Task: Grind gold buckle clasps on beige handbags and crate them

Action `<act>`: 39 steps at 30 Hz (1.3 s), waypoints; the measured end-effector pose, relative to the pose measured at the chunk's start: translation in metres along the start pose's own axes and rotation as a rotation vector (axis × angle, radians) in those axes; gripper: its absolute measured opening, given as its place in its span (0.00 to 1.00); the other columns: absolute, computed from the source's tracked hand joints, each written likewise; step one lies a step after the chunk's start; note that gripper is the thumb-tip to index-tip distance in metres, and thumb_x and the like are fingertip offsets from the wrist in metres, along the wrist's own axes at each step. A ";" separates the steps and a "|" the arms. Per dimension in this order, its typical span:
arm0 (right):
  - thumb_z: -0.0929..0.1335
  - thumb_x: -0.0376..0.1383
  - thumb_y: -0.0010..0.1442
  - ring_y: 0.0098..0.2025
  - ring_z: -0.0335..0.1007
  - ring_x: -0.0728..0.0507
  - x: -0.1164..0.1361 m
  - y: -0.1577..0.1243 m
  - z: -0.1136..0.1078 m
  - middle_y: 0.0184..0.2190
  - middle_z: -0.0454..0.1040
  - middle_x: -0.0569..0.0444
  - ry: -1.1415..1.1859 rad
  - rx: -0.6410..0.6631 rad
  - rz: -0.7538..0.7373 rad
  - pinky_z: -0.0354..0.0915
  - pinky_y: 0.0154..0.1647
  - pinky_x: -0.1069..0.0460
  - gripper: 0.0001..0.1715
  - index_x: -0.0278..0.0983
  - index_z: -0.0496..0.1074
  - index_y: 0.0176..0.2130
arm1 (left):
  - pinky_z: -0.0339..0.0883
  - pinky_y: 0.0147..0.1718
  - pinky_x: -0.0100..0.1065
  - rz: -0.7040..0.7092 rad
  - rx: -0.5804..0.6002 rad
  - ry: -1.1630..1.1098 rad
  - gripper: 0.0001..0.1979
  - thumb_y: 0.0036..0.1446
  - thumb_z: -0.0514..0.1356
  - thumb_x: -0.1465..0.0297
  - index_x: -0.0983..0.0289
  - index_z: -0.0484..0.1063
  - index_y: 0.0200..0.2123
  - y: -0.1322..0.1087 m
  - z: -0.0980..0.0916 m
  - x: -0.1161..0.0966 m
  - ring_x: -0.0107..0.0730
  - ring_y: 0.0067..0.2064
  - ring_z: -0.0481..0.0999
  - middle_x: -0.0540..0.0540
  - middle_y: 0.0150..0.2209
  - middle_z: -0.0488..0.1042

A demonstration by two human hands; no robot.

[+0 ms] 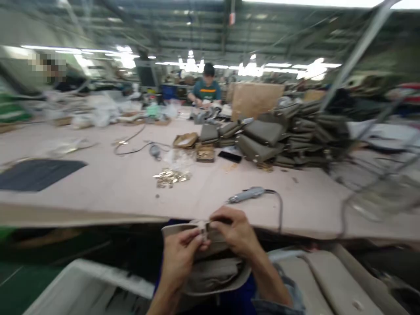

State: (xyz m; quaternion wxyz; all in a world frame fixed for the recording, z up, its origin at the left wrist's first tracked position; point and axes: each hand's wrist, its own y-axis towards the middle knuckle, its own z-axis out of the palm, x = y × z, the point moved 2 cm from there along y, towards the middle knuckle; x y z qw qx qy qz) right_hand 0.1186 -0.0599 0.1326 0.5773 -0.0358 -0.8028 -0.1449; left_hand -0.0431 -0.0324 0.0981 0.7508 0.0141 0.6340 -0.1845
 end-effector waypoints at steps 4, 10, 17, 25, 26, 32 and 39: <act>0.72 0.32 0.59 0.39 0.75 0.45 -0.010 0.012 0.005 0.36 0.80 0.54 0.023 0.114 -0.114 0.68 0.43 0.53 0.06 0.39 0.81 0.37 | 0.80 0.31 0.34 0.027 0.015 -0.088 0.20 0.46 0.74 0.62 0.72 0.85 0.39 0.005 -0.021 0.014 0.42 0.30 0.84 0.63 0.31 0.84; 0.72 0.32 0.61 0.37 0.75 0.46 -0.002 0.004 0.026 0.34 0.79 0.55 -0.041 0.192 -0.145 0.69 0.41 0.53 0.05 0.41 0.81 0.36 | 0.80 0.34 0.35 0.032 0.076 -0.142 0.16 0.50 0.71 0.66 0.69 0.85 0.41 -0.002 -0.018 0.009 0.40 0.30 0.84 0.61 0.34 0.84; 0.72 0.33 0.60 0.38 0.77 0.45 -0.007 0.005 0.038 0.35 0.80 0.54 -0.057 0.136 -0.176 0.71 0.41 0.52 0.05 0.41 0.81 0.37 | 0.80 0.35 0.32 0.019 0.103 -0.181 0.17 0.52 0.70 0.67 0.70 0.84 0.43 -0.002 -0.029 0.010 0.40 0.33 0.85 0.61 0.35 0.84; 0.72 0.35 0.60 0.38 0.78 0.44 -0.008 -0.001 0.043 0.36 0.82 0.53 -0.115 0.112 -0.123 0.73 0.41 0.52 0.06 0.42 0.82 0.38 | 0.80 0.37 0.34 -0.016 0.068 -0.254 0.16 0.51 0.71 0.67 0.70 0.84 0.42 -0.004 -0.026 0.014 0.39 0.32 0.84 0.60 0.33 0.84; 0.72 0.35 0.61 0.38 0.79 0.43 -0.008 -0.001 0.043 0.36 0.82 0.53 -0.125 0.110 -0.123 0.73 0.41 0.51 0.06 0.42 0.82 0.38 | 0.80 0.37 0.35 -0.016 0.064 -0.251 0.15 0.51 0.70 0.67 0.70 0.85 0.41 -0.005 -0.026 0.013 0.39 0.32 0.84 0.60 0.33 0.84; 0.71 0.34 0.61 0.40 0.78 0.42 -0.004 -0.006 0.047 0.38 0.81 0.51 -0.180 0.087 -0.202 0.73 0.44 0.50 0.07 0.41 0.82 0.38 | 0.79 0.37 0.34 0.000 0.106 -0.265 0.14 0.53 0.68 0.68 0.70 0.84 0.42 -0.008 -0.026 0.010 0.37 0.32 0.84 0.60 0.34 0.84; 0.72 0.44 0.61 0.28 0.70 0.45 -0.012 -0.017 0.050 0.30 0.77 0.51 -0.314 -0.035 -0.079 0.67 0.30 0.51 0.13 0.37 0.78 0.38 | 0.78 0.28 0.35 0.007 -0.087 -0.274 0.19 0.50 0.72 0.62 0.72 0.78 0.37 -0.009 -0.020 0.028 0.37 0.24 0.81 0.60 0.26 0.82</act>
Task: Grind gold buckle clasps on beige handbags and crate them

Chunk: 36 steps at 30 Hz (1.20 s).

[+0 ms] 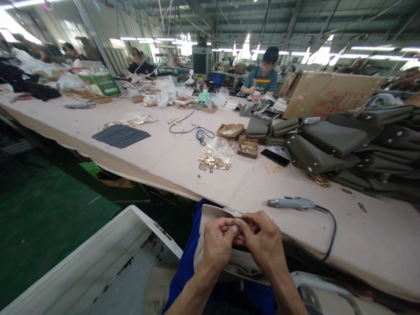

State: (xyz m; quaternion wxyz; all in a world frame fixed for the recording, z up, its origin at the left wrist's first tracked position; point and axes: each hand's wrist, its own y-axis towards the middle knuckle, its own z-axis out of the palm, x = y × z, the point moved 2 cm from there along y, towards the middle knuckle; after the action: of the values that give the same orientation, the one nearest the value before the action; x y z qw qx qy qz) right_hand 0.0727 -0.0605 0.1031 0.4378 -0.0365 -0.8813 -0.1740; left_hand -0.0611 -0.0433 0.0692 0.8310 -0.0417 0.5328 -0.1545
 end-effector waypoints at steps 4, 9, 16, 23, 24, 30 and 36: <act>0.70 0.50 0.62 0.22 0.66 0.46 -0.005 -0.014 0.003 0.21 0.71 0.55 0.012 0.067 0.171 0.63 0.25 0.52 0.19 0.37 0.78 0.37 | 0.76 0.24 0.32 -0.008 0.020 0.047 0.16 0.52 0.70 0.62 0.68 0.72 0.35 -0.009 0.004 0.004 0.34 0.22 0.79 0.58 0.25 0.81; 0.68 0.53 0.63 0.22 0.67 0.45 -0.005 -0.028 0.005 0.23 0.75 0.51 0.067 0.114 0.227 0.61 0.25 0.52 0.24 0.37 0.76 0.31 | 0.70 0.20 0.28 -0.013 0.024 0.085 0.16 0.53 0.69 0.61 0.65 0.68 0.33 -0.014 0.003 0.003 0.30 0.18 0.75 0.53 0.20 0.77; 0.68 0.53 0.63 0.26 0.68 0.46 -0.014 -0.032 0.006 0.26 0.75 0.51 0.285 0.221 0.294 0.62 0.26 0.53 0.24 0.35 0.75 0.32 | 0.65 0.21 0.27 -0.167 0.065 0.132 0.17 0.46 0.72 0.60 0.68 0.75 0.27 -0.012 -0.004 -0.004 0.31 0.22 0.75 0.56 0.21 0.77; 0.68 0.50 0.65 0.24 0.62 0.49 -0.008 -0.037 0.003 0.24 0.71 0.55 0.276 0.217 0.250 0.57 0.26 0.54 0.22 0.36 0.72 0.29 | 0.47 0.17 0.25 -0.156 -0.046 0.055 0.19 0.42 0.74 0.59 0.70 0.75 0.19 -0.003 0.000 -0.002 0.19 0.18 0.59 0.49 0.16 0.65; 0.68 0.50 0.65 0.25 0.62 0.49 -0.008 -0.038 0.002 0.24 0.71 0.55 0.280 0.211 0.256 0.57 0.26 0.54 0.22 0.36 0.73 0.29 | 0.47 0.17 0.25 -0.146 -0.049 0.048 0.20 0.41 0.74 0.59 0.70 0.75 0.19 -0.003 0.002 -0.001 0.19 0.17 0.58 0.49 0.15 0.64; 0.69 0.49 0.63 0.24 0.61 0.50 -0.015 -0.051 0.001 0.25 0.72 0.55 0.461 0.386 0.315 0.56 0.25 0.55 0.20 0.34 0.77 0.34 | 0.46 0.18 0.26 -0.103 -0.092 0.070 0.21 0.40 0.75 0.57 0.70 0.75 0.18 -0.008 0.009 0.001 0.18 0.17 0.56 0.49 0.15 0.65; 0.75 0.53 0.55 0.17 0.53 0.54 -0.032 -0.061 0.009 0.21 0.69 0.57 0.853 0.429 0.470 0.47 0.18 0.56 0.25 0.33 0.74 0.31 | 0.48 0.18 0.26 -0.134 0.020 0.081 0.20 0.39 0.75 0.59 0.69 0.75 0.22 -0.010 0.011 -0.003 0.19 0.17 0.57 0.49 0.16 0.67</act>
State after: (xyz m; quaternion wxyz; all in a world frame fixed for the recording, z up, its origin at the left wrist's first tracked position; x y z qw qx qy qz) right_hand 0.0718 -0.1120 0.0561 0.7822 -0.0685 -0.6088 0.1134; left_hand -0.0544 -0.0530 0.0788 0.7970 -0.0625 0.5603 -0.2166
